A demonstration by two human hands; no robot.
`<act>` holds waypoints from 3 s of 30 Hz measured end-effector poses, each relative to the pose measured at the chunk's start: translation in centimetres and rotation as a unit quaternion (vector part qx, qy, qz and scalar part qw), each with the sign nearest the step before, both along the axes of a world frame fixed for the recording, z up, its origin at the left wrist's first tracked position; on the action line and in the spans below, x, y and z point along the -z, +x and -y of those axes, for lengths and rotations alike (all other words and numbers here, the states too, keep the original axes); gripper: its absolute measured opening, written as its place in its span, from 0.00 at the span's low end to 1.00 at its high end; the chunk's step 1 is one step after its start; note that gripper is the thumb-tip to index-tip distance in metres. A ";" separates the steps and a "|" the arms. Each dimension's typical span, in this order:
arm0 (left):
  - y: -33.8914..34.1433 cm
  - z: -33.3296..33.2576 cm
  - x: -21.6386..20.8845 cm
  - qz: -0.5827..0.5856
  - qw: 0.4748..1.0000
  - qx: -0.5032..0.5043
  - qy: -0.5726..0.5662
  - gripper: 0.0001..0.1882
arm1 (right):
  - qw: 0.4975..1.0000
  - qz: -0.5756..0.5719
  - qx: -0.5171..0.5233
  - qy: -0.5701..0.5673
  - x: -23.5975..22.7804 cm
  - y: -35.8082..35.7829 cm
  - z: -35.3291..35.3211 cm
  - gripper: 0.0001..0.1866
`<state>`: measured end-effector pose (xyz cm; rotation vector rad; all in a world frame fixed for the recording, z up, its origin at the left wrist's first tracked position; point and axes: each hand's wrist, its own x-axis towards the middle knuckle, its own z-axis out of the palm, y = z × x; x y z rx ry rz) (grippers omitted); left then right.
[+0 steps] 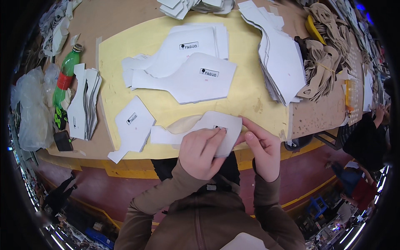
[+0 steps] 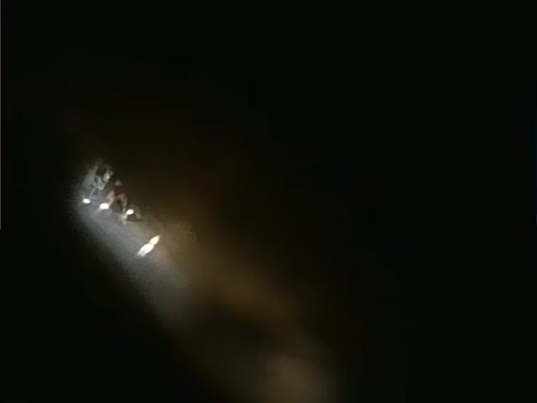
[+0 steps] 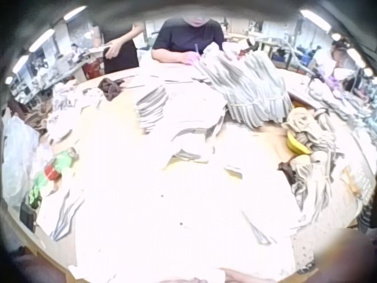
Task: The person repeatedly picks up white paper cutouts from a table, folds them in half, and places them back down. The action is performed one at a time in a repetitive loop without visible accumulation of finished units.
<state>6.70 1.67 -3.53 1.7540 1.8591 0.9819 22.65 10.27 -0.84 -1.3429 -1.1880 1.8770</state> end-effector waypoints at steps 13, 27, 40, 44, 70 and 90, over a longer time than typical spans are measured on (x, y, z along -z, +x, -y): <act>-1.3 -0.7 -0.4 0.536 0.818 -0.106 -0.181 0.09 | 0.968 0.066 0.032 0.239 1.6 -2.5 2.4 0.07; -0.4 -0.1 0.2 0.497 0.851 -0.104 -0.137 0.09 | 0.907 0.188 0.039 0.376 1.9 -3.4 3.4 0.08; -1.1 -0.1 0.5 0.518 0.829 -0.111 -0.180 0.08 | 0.984 0.038 0.071 0.160 2.3 -3.1 2.6 0.06; -1.2 -0.1 0.5 0.510 0.839 -0.093 -0.169 0.08 | 0.975 0.081 0.061 0.196 2.1 -2.7 3.0 0.07; -0.2 -0.3 1.3 0.552 0.816 -0.106 -0.133 0.14 | 0.947 0.179 0.043 0.264 1.7 -3.3 3.0 0.06; -0.6 0.0 0.5 0.417 0.903 -0.048 -0.089 0.14 | 0.988 0.073 0.071 0.114 1.5 -1.3 1.2 0.15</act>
